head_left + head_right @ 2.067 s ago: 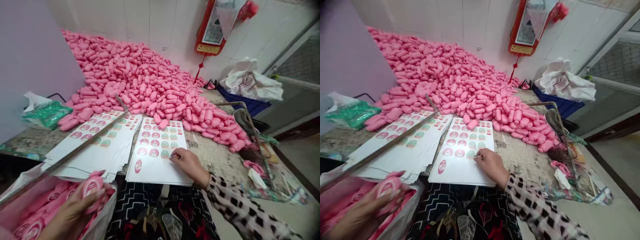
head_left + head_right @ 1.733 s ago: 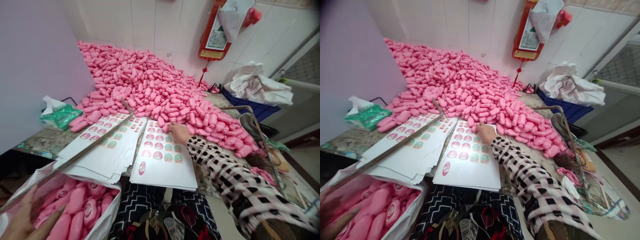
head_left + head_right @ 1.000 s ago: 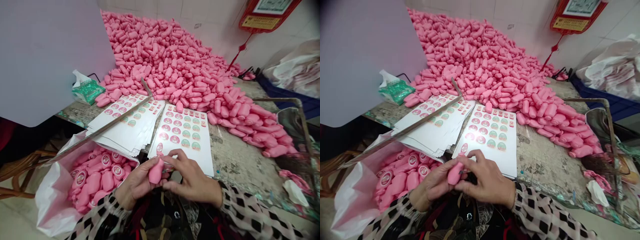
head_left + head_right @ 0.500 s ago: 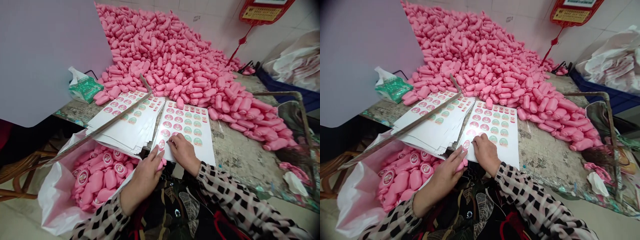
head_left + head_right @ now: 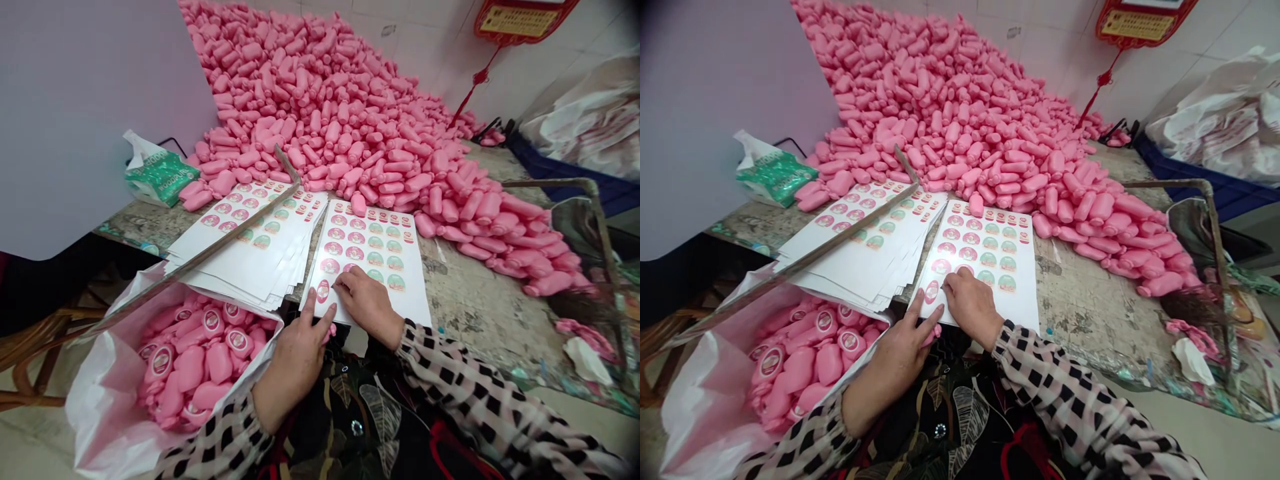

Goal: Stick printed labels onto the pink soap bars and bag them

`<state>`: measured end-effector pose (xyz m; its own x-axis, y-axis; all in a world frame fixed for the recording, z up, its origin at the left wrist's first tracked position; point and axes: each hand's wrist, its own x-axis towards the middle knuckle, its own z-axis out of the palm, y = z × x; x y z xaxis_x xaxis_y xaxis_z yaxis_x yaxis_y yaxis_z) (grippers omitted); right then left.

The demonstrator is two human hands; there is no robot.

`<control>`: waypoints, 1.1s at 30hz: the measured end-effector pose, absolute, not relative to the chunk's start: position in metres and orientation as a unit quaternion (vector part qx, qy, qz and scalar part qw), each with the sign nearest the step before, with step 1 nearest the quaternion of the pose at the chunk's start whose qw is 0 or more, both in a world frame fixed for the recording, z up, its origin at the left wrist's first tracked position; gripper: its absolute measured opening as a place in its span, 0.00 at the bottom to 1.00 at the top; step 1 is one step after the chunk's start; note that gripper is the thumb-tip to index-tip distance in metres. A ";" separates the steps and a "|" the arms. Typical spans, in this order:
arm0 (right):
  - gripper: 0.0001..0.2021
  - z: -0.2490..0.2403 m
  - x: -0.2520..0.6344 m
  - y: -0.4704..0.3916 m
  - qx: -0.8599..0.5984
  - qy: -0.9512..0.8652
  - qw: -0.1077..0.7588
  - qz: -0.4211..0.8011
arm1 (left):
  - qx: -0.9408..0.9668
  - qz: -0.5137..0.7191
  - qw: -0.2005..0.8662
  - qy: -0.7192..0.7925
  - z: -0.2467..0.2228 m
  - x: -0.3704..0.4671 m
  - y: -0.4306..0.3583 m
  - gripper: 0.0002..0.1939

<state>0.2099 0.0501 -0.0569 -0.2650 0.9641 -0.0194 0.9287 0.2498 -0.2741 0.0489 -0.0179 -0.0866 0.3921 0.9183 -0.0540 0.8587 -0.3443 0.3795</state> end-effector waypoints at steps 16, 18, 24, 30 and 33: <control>0.10 -0.066 0.198 0.032 -0.664 -0.695 0.187 0.202 | 0.812 0.120 0.163 0.547 -0.097 0.052 -0.019 0.28; 0.10 -0.067 0.196 0.031 -0.671 -0.686 0.190 0.208 | 0.811 0.129 0.165 0.546 -0.099 0.052 -0.020 0.29; 0.11 -0.064 0.195 0.035 -0.679 -0.671 0.189 0.228 | 0.815 0.129 0.151 0.545 -0.101 0.053 -0.021 0.30; 0.12 -0.059 0.191 0.040 -0.713 -0.639 0.165 0.239 | 0.816 0.114 0.124 0.554 -0.101 0.054 -0.021 0.32; 0.11 -0.055 0.191 0.042 -0.715 -0.635 0.166 0.243 | 0.814 0.093 0.108 0.562 -0.101 0.055 -0.020 0.31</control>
